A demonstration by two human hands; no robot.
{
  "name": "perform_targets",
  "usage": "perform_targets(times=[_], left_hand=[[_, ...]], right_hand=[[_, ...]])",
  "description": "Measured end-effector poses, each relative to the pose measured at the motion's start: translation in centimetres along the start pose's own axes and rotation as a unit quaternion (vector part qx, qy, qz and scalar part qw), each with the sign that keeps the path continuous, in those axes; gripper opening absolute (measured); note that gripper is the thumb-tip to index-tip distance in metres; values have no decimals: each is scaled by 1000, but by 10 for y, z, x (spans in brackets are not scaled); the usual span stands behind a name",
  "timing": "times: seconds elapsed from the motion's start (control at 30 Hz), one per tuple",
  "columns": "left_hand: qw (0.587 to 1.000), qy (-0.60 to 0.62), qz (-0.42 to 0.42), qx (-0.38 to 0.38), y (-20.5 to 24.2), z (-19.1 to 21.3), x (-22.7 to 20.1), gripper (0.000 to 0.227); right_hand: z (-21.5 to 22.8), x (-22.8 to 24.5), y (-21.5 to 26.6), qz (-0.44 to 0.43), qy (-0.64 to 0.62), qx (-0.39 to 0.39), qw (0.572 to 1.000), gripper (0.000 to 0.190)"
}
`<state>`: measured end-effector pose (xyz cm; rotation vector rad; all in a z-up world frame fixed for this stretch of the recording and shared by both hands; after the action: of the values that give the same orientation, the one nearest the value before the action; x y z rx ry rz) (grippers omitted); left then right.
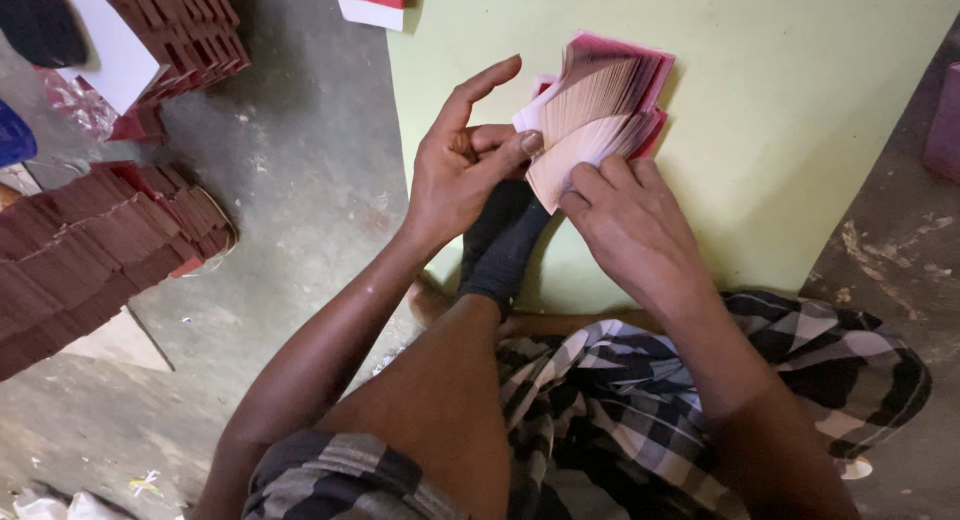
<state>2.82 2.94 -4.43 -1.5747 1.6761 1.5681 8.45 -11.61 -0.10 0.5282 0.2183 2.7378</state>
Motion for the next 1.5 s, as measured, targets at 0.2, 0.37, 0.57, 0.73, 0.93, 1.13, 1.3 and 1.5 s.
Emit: perform_targets(times=[0.2,0.37,0.57,0.73,0.93,1.13,1.3,1.5], left_hand=[[1000,-8,2,-1,-2,0,1,73],[999,-20,-37,14,-1,0,-1,80],[984,-169,-59,11,-8,-3,-2,41],[983,-182,-17,-14,-8,-1,-4,46],[996,-92,-19,4,-8,-4,-8,65],[999,-40,-19,0,-9,-2,-10,57],[992,-120,-21,-42,-9,1,-11,56],[989,-134,-55,-7,-7,-4,-14,65]], right_hand=[[-2,0,1,0,0,-4,1000,20],[1,1,1,4,2,-15,1000,21],[2,1,1,1,-5,-5,1000,20],[4,1,-1,0,-15,-18,1000,22],[1,-2,3,1,-50,-22,998,23],[2,-2,3,4,-43,-32,999,23],[2,-1,4,7,-38,-28,999,20],[5,-2,5,7,-41,-54,998,20]])
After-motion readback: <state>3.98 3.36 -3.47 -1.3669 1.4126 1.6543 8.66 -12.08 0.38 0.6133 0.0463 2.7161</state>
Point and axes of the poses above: each hand's wrist, its own y-axis away from the middle knuckle, its own z-axis out of the back of the hand, x = y × z, the point moved 7 cm from there along -y, towards the middle knuckle, and after that the axes turned 7 degrees about y, right-handed, at the moved point
